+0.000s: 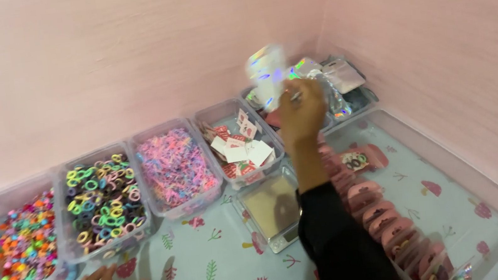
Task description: Picking small beads and decorative items from organized bins and packing them into small plastic bags.
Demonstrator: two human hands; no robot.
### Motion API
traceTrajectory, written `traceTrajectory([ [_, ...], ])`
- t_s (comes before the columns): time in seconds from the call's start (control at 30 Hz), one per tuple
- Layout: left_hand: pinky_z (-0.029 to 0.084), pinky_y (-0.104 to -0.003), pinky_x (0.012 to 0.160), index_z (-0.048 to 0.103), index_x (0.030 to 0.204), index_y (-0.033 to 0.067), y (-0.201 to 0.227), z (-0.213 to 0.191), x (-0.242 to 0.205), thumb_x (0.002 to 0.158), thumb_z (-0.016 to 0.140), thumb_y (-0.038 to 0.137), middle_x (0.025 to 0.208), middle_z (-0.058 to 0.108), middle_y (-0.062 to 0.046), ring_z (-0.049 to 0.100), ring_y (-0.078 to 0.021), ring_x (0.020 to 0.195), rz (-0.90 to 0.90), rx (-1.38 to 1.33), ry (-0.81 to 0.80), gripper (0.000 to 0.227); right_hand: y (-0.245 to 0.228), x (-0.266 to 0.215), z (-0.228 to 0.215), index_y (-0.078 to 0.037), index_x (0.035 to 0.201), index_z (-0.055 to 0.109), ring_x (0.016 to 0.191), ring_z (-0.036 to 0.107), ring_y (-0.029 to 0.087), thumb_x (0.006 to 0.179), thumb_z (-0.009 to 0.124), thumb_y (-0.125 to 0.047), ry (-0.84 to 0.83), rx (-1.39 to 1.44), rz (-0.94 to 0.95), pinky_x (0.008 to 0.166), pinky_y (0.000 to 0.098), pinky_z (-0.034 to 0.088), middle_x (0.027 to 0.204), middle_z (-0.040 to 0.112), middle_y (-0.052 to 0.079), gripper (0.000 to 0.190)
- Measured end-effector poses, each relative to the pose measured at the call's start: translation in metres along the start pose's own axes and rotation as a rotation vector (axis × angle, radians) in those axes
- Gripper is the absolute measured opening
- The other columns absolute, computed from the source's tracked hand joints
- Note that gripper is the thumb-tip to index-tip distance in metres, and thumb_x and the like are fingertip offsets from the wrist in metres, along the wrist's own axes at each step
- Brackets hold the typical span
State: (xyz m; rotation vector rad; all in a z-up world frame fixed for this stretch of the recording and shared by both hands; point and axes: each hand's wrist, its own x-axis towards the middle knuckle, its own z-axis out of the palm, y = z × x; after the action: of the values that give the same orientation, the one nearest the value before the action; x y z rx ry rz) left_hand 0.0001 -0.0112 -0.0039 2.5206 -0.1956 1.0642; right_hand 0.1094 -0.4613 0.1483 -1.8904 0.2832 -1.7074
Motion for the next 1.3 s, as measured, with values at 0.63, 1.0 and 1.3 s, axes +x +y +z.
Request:
traceTrajectory([
  [0.63,0.048,-0.040,0.096,0.055,0.140,0.0046,0.020,-0.027,0.008,0.094,0.068,0.037,0.119,0.067,-0.011,0.064,-0.0268,0.109,-0.049,-0.561,-0.101,0.058,-0.153,-0.170,-0.007,-0.008,0.111,0.078,0.102,0.069,0.014,0.088,0.071,0.002,-1.569,0.549,0.577,0.087,0.0296,0.058,0.113,0.074,0.003,0.027],
  [1.0,0.067,-0.030,0.068,0.055,0.117,0.0099,0.012,-0.004,0.004,0.090,0.076,0.003,0.097,0.071,-0.007,0.074,-0.0178,0.075,-0.836,-1.227,-0.112,0.035,-0.186,-0.236,0.005,-0.008,0.138,0.055,0.109,0.069,0.029,0.086,0.081,-0.016,-0.957,0.467,0.593,0.085,0.0373,0.059,0.126,0.064,0.017,0.058],
  [1.3,0.066,-0.046,0.088,0.046,0.140,0.0086,0.021,-0.018,0.006,0.084,0.084,0.014,0.125,0.066,-0.019,0.070,-0.0382,0.114,-0.608,-0.806,-0.166,0.067,-0.200,-0.269,-0.002,-0.002,0.126,0.071,0.076,0.068,0.016,0.088,0.065,-0.001,-0.947,0.703,0.481,0.062,0.0288,0.056,0.086,0.075,0.015,0.038],
])
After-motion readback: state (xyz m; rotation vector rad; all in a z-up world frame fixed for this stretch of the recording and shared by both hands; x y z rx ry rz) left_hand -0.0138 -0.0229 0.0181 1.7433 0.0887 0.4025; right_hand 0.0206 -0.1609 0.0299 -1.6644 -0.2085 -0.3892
